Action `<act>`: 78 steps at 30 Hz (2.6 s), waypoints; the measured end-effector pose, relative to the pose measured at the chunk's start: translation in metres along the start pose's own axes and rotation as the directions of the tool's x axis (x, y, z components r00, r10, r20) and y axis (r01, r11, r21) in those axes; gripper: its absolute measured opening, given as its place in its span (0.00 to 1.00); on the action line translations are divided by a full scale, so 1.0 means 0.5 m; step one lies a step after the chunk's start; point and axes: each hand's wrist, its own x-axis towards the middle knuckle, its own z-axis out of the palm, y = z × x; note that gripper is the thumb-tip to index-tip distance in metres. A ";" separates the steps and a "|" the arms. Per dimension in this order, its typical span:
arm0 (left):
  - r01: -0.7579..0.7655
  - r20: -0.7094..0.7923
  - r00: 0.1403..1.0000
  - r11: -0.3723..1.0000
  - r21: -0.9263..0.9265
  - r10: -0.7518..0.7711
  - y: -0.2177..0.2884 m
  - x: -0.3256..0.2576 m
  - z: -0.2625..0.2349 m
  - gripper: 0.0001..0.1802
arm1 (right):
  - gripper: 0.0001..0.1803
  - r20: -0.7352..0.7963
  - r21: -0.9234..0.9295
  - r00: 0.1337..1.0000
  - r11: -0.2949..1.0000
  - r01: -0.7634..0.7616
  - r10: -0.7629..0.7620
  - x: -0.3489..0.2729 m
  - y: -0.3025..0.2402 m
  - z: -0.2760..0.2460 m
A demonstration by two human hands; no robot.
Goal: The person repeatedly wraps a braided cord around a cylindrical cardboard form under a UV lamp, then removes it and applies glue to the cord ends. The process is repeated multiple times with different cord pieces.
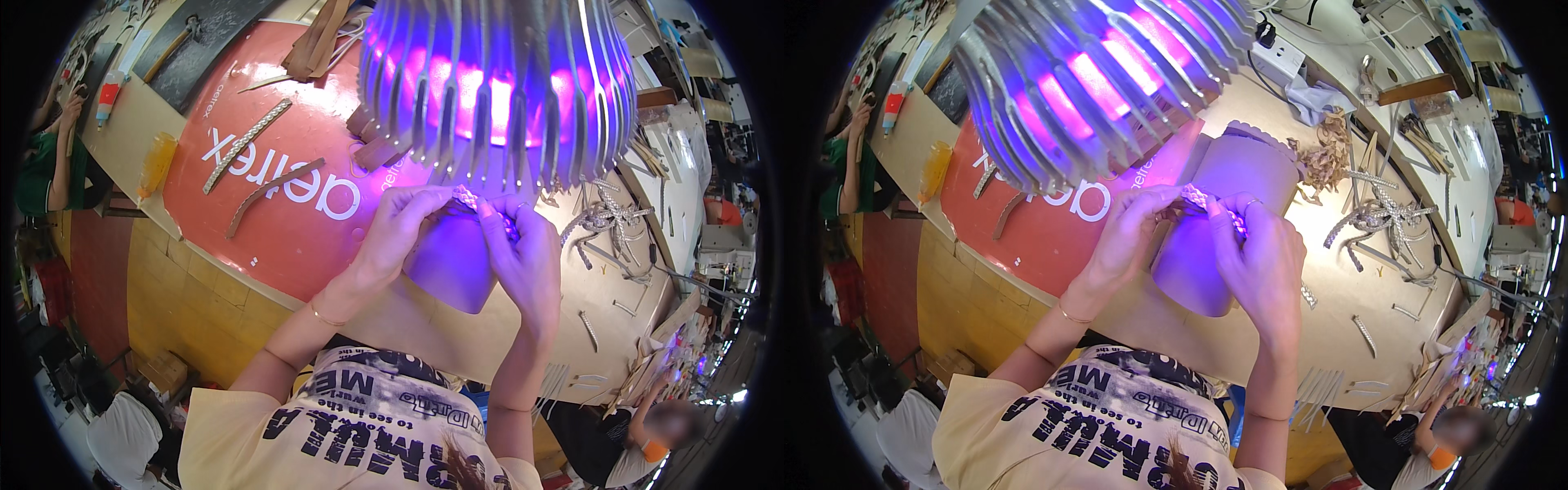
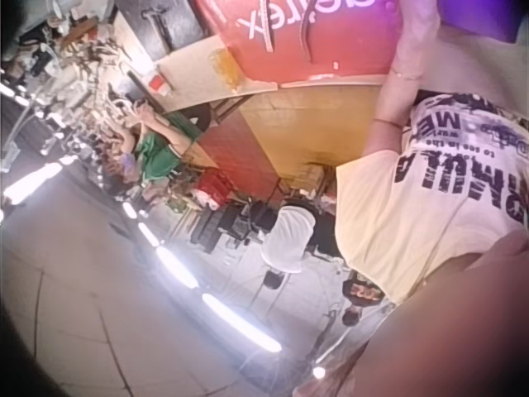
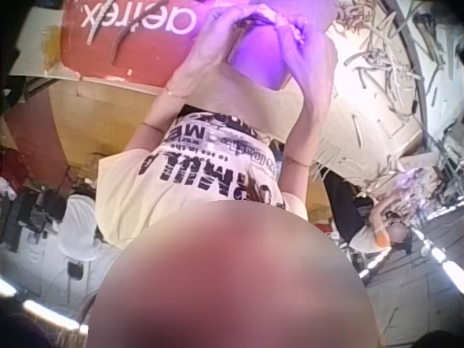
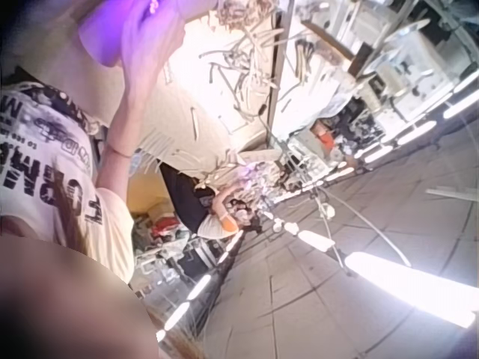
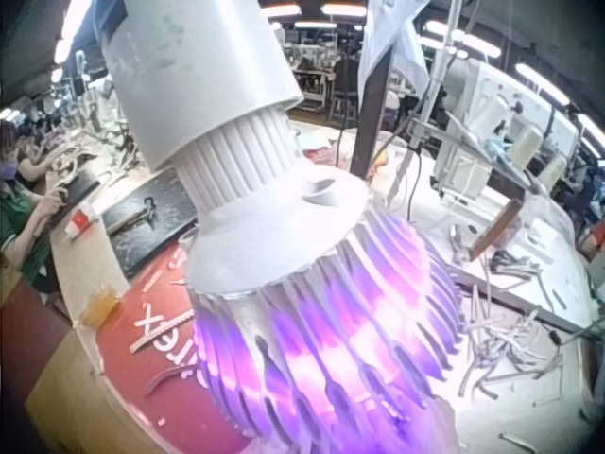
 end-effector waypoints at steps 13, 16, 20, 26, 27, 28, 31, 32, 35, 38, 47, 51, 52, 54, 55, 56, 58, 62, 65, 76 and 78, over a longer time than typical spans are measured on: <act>-0.129 -0.128 0.978 0.962 0.241 0.163 -0.027 0.027 0.010 0.09 | 0.16 -0.018 0.293 0.999 0.956 -0.021 0.027 0.009 0.020 0.003; -0.041 -0.167 0.983 0.974 0.224 0.080 -0.037 0.029 0.001 0.08 | 0.33 0.149 0.386 0.988 0.917 -0.102 0.047 0.015 0.026 -0.018; -0.033 -0.191 0.979 0.979 0.202 0.073 -0.050 0.030 0.000 0.08 | 0.23 0.139 0.445 0.986 0.883 -0.146 0.093 0.019 0.020 -0.024; -0.032 -0.273 0.959 0.984 0.176 0.080 -0.062 0.036 0.003 0.09 | 0.22 0.146 0.434 0.984 0.887 -0.155 0.100 0.022 0.016 -0.022; -0.042 -0.274 0.957 0.980 0.192 0.095 -0.064 0.037 0.003 0.09 | 0.22 0.136 0.427 0.986 0.892 -0.148 0.098 0.021 0.017 -0.021; -0.054 -0.285 0.952 0.977 0.208 0.113 -0.067 0.038 0.004 0.09 | 0.21 0.132 0.413 0.985 0.898 -0.154 0.108 0.020 0.018 -0.020; -0.057 -0.303 0.945 0.974 0.219 0.123 -0.073 0.040 0.005 0.08 | 0.21 0.142 0.414 0.981 0.892 -0.181 0.133 0.021 0.022 -0.016; -0.047 -0.306 0.945 0.975 0.219 0.114 -0.075 0.041 0.004 0.08 | 0.20 0.137 0.420 0.983 0.891 -0.172 0.125 0.021 0.022 -0.015; -0.002 -0.322 0.944 0.977 0.211 0.071 -0.079 0.041 0.001 0.06 | 0.20 0.130 0.413 0.985 0.897 -0.158 0.113 0.020 0.024 -0.014; -0.024 -0.317 0.944 0.975 0.219 0.095 -0.085 0.042 -0.003 0.05 | 0.19 0.135 0.375 0.984 0.913 -0.162 0.119 0.021 0.026 -0.013; -0.109 -0.237 0.919 0.780 0.616 0.316 -0.084 0.041 0.004 0.04 | 0.20 0.089 0.363 0.991 0.923 -0.128 0.103 0.023 0.030 -0.010; -0.213 -0.201 0.811 0.597 0.774 0.550 -0.060 0.039 0.020 0.09 | 0.21 0.069 0.341 0.994 0.935 -0.101 0.083 0.028 0.033 -0.009; -0.301 -0.055 0.782 0.454 0.839 0.620 -0.052 0.030 0.023 0.11 | 0.21 0.063 0.321 0.994 0.941 -0.106 0.090 0.029 0.035 -0.009; -0.376 0.108 0.780 0.323 0.869 0.616 -0.044 0.006 0.036 0.15 | 0.21 0.053 0.375 0.997 0.924 -0.073 0.057 0.031 0.040 -0.005; -0.365 0.120 0.818 0.346 0.864 0.563 -0.044 -0.011 0.044 0.16 | 0.21 0.047 0.394 0.997 0.916 -0.081 0.068 0.031 0.043 -0.003; -0.352 0.134 0.853 0.367 0.861 0.505 -0.043 -0.025 0.050 0.17 | 0.21 0.046 0.412 0.998 0.909 -0.064 0.050 0.031 0.046 -0.003; -0.378 0.220 0.854 0.272 0.885 0.472 -0.040 -0.040 0.052 0.19 | 0.21 0.047 0.436 0.998 0.898 -0.064 0.048 0.032 0.051 -0.001; -0.441 0.316 0.841 0.216 0.871 0.439 -0.044 -0.048 0.053 0.20 | 0.20 0.094 0.297 0.995 0.955 0.011 -0.041 0.043 0.057 -0.011; -0.464 0.342 0.845 0.246 0.851 0.412 -0.042 -0.043 0.052 0.22 | 0.20 0.115 0.282 0.993 0.959 -0.006 -0.027 0.042 0.053 -0.019; -0.482 0.407 0.857 0.216 0.849 0.315 -0.026 -0.037 0.053 0.25 | 0.13 0.183 0.132 0.982 0.988 -0.079 0.054 -0.017 0.072 -0.112; -0.465 0.398 0.867 0.202 0.862 0.298 -0.027 -0.037 0.052 0.26 | 0.13 0.134 0.164 0.991 0.985 -0.050 0.028 -0.021 0.088 -0.102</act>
